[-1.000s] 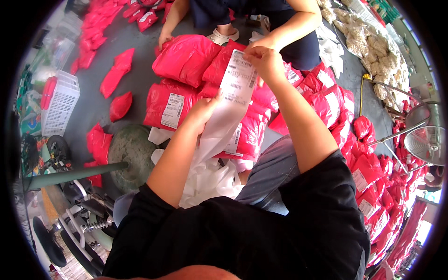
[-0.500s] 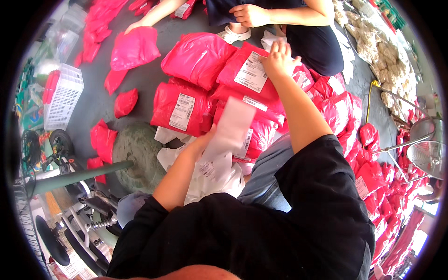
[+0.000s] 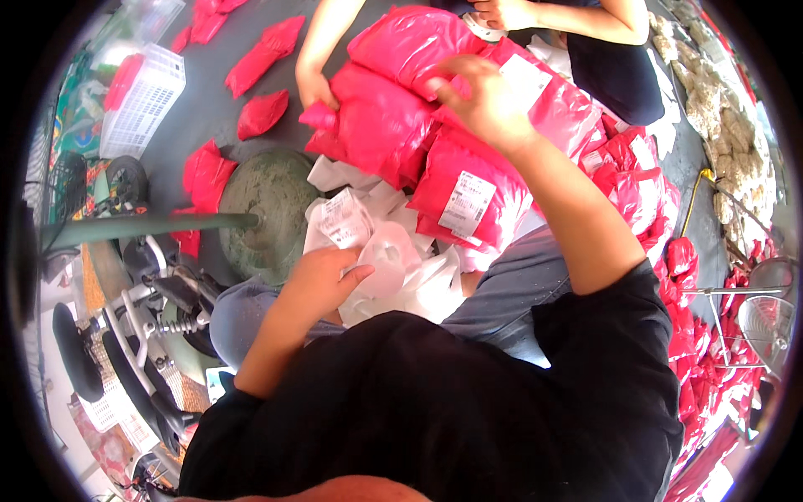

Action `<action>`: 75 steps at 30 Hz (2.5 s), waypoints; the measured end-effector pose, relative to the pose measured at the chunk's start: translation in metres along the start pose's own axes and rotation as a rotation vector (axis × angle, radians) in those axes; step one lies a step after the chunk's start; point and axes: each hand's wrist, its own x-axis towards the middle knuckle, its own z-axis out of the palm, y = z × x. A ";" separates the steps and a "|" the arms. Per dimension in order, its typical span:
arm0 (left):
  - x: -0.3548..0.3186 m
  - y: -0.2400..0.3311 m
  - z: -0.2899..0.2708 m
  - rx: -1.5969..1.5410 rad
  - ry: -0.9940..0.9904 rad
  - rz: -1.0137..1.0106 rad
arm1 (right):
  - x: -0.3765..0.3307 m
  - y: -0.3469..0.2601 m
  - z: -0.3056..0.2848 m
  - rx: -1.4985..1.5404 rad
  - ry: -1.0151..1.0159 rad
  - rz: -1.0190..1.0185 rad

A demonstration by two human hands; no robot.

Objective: The person peels white shipping labels from a strip and adheres them one by one to a pile of pink mailing bags on the floor.

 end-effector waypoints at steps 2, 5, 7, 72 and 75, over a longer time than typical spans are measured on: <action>-0.018 0.012 -0.011 0.113 0.108 0.094 | -0.022 -0.034 0.011 0.472 -0.230 -0.087; -0.022 0.020 -0.026 0.178 0.256 0.281 | -0.040 -0.078 0.013 0.655 -0.357 -0.370; -0.022 0.016 -0.035 0.051 0.508 0.604 | -0.040 -0.099 0.004 0.661 -0.493 -0.361; 0.070 -0.172 -0.039 -0.342 -0.183 -0.953 | 0.057 0.042 0.168 -0.244 -0.056 0.388; 0.055 -0.179 -0.042 -0.033 -0.205 -0.996 | 0.048 0.022 0.176 -0.698 -0.152 0.267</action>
